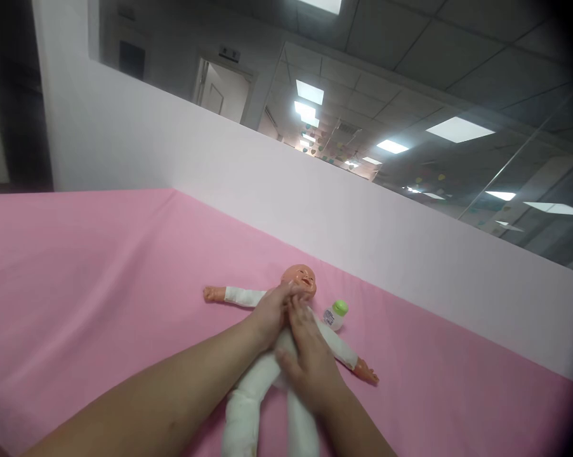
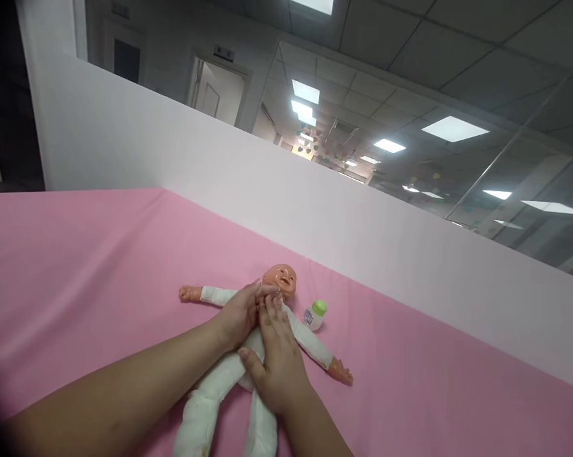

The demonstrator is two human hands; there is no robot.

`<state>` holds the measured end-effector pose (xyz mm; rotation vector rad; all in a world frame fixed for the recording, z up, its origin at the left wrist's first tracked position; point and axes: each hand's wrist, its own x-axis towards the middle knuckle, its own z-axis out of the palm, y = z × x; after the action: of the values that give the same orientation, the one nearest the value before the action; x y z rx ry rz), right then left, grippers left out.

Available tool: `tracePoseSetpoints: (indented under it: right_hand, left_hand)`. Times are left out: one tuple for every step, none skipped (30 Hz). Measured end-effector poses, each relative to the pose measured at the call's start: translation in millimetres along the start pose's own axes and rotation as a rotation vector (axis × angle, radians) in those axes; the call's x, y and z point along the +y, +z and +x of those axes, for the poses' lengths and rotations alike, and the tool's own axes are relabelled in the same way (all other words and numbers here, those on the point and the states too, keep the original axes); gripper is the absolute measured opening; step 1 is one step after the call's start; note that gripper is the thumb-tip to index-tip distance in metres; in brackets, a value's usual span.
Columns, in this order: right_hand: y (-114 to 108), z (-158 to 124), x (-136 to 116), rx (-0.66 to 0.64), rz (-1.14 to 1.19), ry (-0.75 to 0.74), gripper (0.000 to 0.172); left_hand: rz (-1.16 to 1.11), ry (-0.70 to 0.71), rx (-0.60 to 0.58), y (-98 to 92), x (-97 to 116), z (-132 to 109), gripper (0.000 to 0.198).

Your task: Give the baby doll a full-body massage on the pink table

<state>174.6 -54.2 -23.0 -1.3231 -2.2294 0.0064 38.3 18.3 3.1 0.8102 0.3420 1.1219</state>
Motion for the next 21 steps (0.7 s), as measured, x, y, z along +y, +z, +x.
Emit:
tracePoseSetpoints:
  right_hand:
    - [0.4, 0.4, 2.8, -0.012, 0.046, -0.007, 0.078]
    - [0.8, 1.0, 5.3, -0.020, 0.092, -0.017, 0.074]
    - [1.4, 1.7, 7.1, -0.018, 0.133, -0.023, 0.068]
    - [2.2, 2.5, 8.2, -0.009, 0.169, -0.025, 0.062]
    - [3.1, 3.3, 8.3, 0.007, 0.198, -0.023, 0.055]
    - [4.4, 3.9, 7.4, 0.029, 0.219, -0.016, 0.048]
    - [5.9, 4.2, 5.6, 0.057, 0.230, -0.008, 0.040]
    - [7.7, 4.2, 3.2, 0.087, 0.231, 0.000, 0.034]
    - [9.8, 3.8, 0.3, 0.116, 0.225, 0.002, 0.029]
    - [11.9, 2.9, -2.7, 0.146, 0.217, -0.005, 0.027]
    - [14.0, 1.4, -5.3, 0.173, 0.208, -0.023, 0.026]
    - [15.7, -0.5, -7.3, 0.198, 0.203, -0.049, 0.026]
    - [17.0, -2.8, -8.6, 0.220, 0.202, -0.080, 0.027]
    - [17.7, -5.5, -9.2, 0.238, 0.205, -0.111, 0.026]
    - [17.8, -8.2, -9.0, 0.249, 0.209, -0.140, 0.024]
    - [17.3, -10.9, -8.4, 0.260, 0.215, -0.168, 0.023]
    - [16.6, -13.3, -7.4, 0.269, 0.220, -0.199, 0.021]
    - [15.9, -15.3, -6.3, 0.281, 0.226, -0.226, 0.021]
    - [15.9, -16.7, -5.3, 0.290, 0.233, -0.256, 0.024]
    - [16.9, -17.4, -4.6, 0.291, 0.242, -0.297, 0.027]
    - [19.3, -17.7, -4.1, 0.281, 0.252, -0.342, 0.032]
  left_hand:
    - [0.180, 0.080, 0.025, -7.5, -0.3, 3.5, 0.039]
    - [0.373, 0.150, 0.043, -15.3, -0.8, 6.6, 0.033]
    - [0.560, 0.219, 0.070, -23.0, -1.5, 9.3, 0.027]
    - [0.728, 0.276, 0.095, -29.9, -2.5, 11.4, 0.022]
    - [0.870, 0.324, 0.124, -35.8, -4.0, 12.8, 0.019]
    - [0.982, 0.365, 0.152, -40.6, -5.7, 13.8, 0.018]
    - [1.061, 0.398, 0.177, -44.4, -7.8, 14.2, 0.020]
    - [1.112, 0.431, 0.193, -47.3, -10.1, 14.2, 0.021]
    - [1.143, 0.459, 0.195, -49.7, -12.3, 13.8, 0.021]
    - [1.162, 0.490, 0.212, -51.7, -14.3, 13.0, 0.022]
    - [1.179, 0.510, 0.227, -53.7, -15.7, 11.9, 0.021]
    - [1.199, 0.519, 0.230, -55.9, -16.5, 10.3, 0.021]
    - [1.224, 0.526, 0.218, -58.2, -16.5, 8.6, 0.021]
    - [1.252, 0.530, 0.190, -60.8, -15.6, 6.6, 0.020]
    - [1.283, 0.530, 0.155, -63.5, -14.0, 4.8, 0.020]
    - [1.313, 0.524, 0.116, -66.2, -11.8, 3.3, 0.020]
    - [1.340, 0.512, 0.087, -68.6, -9.3, 2.3, 0.020]
    - [1.360, 0.498, 0.073, -70.7, -6.6, 2.0, 0.020]
    - [1.373, 0.482, 0.071, -72.2, -4.1, 2.4, 0.021]
    - [1.381, 0.468, 0.076, -73.0, -1.9, 3.4, 0.023]
    - [1.384, 0.455, 0.082, -73.2, -0.2, 4.9, 0.025]
